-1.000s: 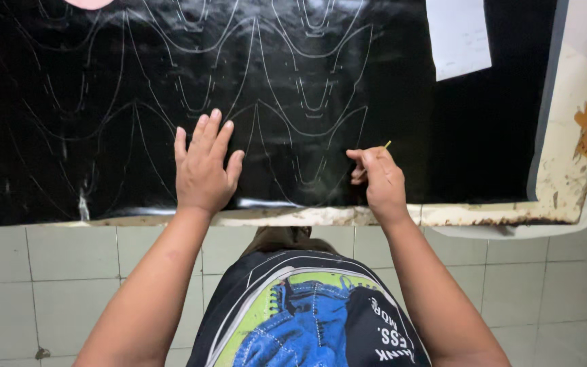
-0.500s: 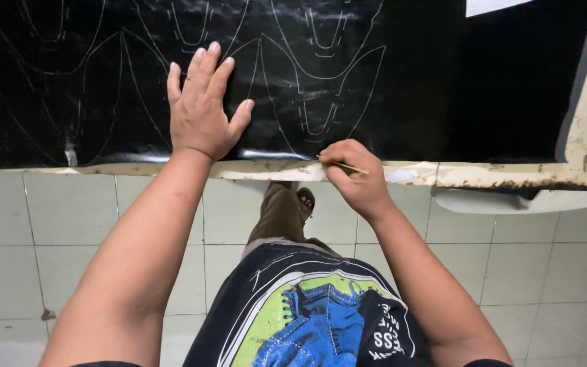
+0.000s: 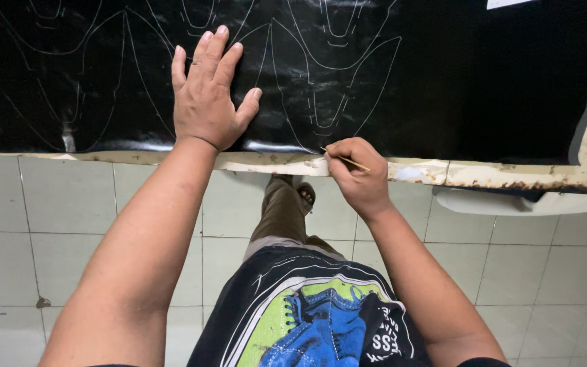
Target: The person holds pink paper shoe pattern pieces on a black cutting mat and traces around them with a pen, repositioning each piece to trace multiple outlines. They then move to a work table, sort through stacks of pink pattern pieces, and place them in piles.
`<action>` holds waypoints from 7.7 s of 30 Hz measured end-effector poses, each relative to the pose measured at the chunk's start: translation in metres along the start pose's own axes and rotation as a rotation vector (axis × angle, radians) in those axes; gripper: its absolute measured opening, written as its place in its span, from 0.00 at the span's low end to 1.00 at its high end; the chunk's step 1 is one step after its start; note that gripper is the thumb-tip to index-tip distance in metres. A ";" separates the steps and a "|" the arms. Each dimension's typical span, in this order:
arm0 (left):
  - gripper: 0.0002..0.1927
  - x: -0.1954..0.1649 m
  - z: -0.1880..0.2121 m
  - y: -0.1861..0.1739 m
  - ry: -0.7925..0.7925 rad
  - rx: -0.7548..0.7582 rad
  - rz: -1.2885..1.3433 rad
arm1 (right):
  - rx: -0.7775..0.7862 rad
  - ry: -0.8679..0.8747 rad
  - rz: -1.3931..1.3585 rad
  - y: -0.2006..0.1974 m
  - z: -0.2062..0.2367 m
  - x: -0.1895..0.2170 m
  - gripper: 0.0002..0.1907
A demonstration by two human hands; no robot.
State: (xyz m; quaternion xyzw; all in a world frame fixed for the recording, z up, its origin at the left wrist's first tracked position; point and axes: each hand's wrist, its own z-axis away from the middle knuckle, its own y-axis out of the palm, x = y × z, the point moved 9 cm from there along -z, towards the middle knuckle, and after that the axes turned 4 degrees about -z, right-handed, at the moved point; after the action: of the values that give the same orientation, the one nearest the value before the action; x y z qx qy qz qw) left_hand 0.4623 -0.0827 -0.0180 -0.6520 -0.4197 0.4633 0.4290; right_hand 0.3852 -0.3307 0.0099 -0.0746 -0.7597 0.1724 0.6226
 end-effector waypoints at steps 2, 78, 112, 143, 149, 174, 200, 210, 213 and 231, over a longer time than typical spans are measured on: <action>0.35 -0.001 0.001 0.000 0.000 -0.001 -0.014 | 0.035 0.018 0.017 0.001 0.000 -0.001 0.05; 0.35 -0.041 0.079 -0.019 -0.067 0.055 0.065 | -0.132 0.003 -0.058 -0.044 -0.131 -0.044 0.03; 0.33 -0.052 0.086 -0.027 -0.079 0.035 0.078 | -0.242 -0.048 -0.124 -0.064 -0.245 -0.085 0.06; 0.34 -0.026 0.041 -0.014 -0.050 -0.030 0.086 | -0.486 0.364 0.702 -0.236 -0.147 -0.112 0.29; 0.34 -0.011 0.017 -0.005 -0.053 -0.040 0.084 | -0.370 0.308 0.628 -0.250 -0.173 -0.134 0.25; 0.31 0.009 -0.018 0.049 -0.197 -0.093 0.093 | -0.079 0.486 -0.131 -0.088 -0.166 -0.150 0.15; 0.29 0.196 0.061 -0.039 -0.342 -0.151 0.017 | -0.204 0.506 -0.456 0.032 -0.163 -0.086 0.14; 0.30 0.234 0.056 -0.038 -0.216 -0.088 0.050 | -0.104 0.431 -0.458 0.124 -0.256 -0.054 0.20; 0.30 0.245 0.063 -0.037 -0.277 -0.070 0.080 | -0.128 0.407 -0.305 0.140 -0.274 -0.072 0.25; 0.24 0.307 0.170 -0.069 -0.580 0.024 0.298 | 0.384 0.155 0.047 0.337 -0.263 0.000 0.16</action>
State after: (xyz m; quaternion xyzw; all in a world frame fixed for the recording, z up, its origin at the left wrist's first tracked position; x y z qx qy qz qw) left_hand 0.3547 0.2558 -0.0621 -0.5420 -0.4187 0.6925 0.2267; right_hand 0.6063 0.0266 -0.0661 0.0147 -0.6610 0.3221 0.6776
